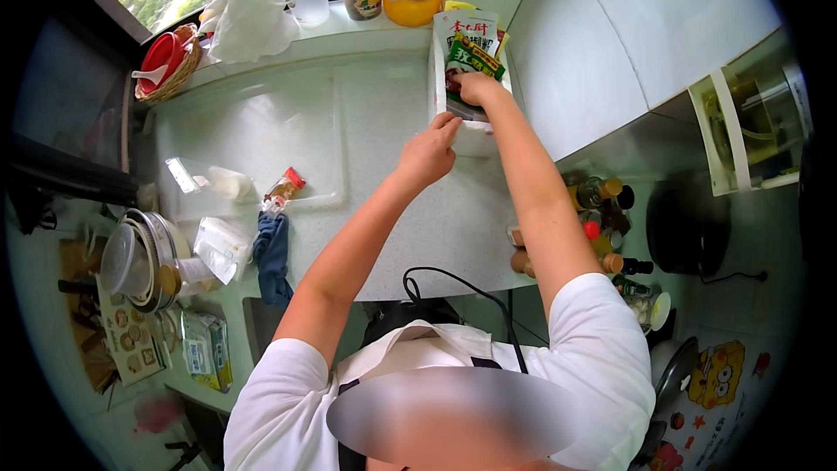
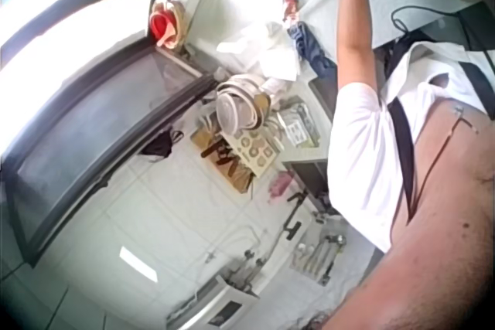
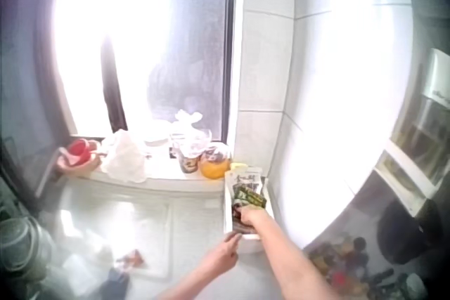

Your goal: The person organizes various condiment bottles, jars, and food packets on a kitchen counter, moving items between a plastic bin and the counter surface and wiping the counter with a cloth.

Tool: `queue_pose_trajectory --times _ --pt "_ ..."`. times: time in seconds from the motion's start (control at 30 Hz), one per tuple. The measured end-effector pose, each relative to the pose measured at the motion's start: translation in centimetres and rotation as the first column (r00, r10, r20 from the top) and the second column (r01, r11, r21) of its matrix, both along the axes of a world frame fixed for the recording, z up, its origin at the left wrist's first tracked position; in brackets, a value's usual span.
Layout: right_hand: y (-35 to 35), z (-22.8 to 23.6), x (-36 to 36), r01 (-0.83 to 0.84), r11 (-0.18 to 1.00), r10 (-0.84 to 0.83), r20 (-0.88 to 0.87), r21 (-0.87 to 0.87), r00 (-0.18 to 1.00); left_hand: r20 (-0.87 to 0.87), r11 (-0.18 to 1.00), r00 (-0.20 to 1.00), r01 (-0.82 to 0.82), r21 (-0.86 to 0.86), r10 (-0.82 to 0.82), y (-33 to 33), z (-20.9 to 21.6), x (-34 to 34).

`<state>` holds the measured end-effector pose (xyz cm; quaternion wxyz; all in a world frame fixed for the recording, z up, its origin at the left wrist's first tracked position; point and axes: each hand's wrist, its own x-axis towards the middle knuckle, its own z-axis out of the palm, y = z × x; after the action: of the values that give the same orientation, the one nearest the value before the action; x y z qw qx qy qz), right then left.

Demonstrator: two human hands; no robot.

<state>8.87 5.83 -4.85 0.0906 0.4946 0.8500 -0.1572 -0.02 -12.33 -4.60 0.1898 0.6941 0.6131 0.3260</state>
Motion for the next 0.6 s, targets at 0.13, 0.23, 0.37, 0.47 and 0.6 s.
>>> queue_pose_trajectory --times 0.13,0.23,0.37,0.47,0.6 --pt "-1.1 1.2 1.1 0.151 0.92 -0.042 -0.292 0.363 0.955 -0.003 1.0 1.0 -0.002 -0.026 0.002 -0.6 -0.3 -0.3" --pt "-0.9 1.2 1.9 0.31 0.712 -0.054 -0.391 0.63 0.919 -0.057 1.0 0.998 -0.011 0.021 0.013 -0.9 -0.2 -0.1" --pt "0.6 -0.4 2.5 0.456 0.628 -0.118 -0.502 0.631 0.857 -0.056 0.995 0.998 0.004 -0.1 -0.01 -0.9 0.5 -0.1" --pt "0.1 -0.4 2.5 0.454 0.783 -0.181 -0.544 0.424 0.819 -0.055 0.998 0.998 0.008 -0.068 -0.012 -0.9 -0.1 -0.4" --pt "0.0 -1.2 3.5 0.328 0.776 0.062 -0.582 0.539 0.811 -0.076 1.0 0.997 0.018 0.016 -0.017 -0.9 -1.0 -0.5"
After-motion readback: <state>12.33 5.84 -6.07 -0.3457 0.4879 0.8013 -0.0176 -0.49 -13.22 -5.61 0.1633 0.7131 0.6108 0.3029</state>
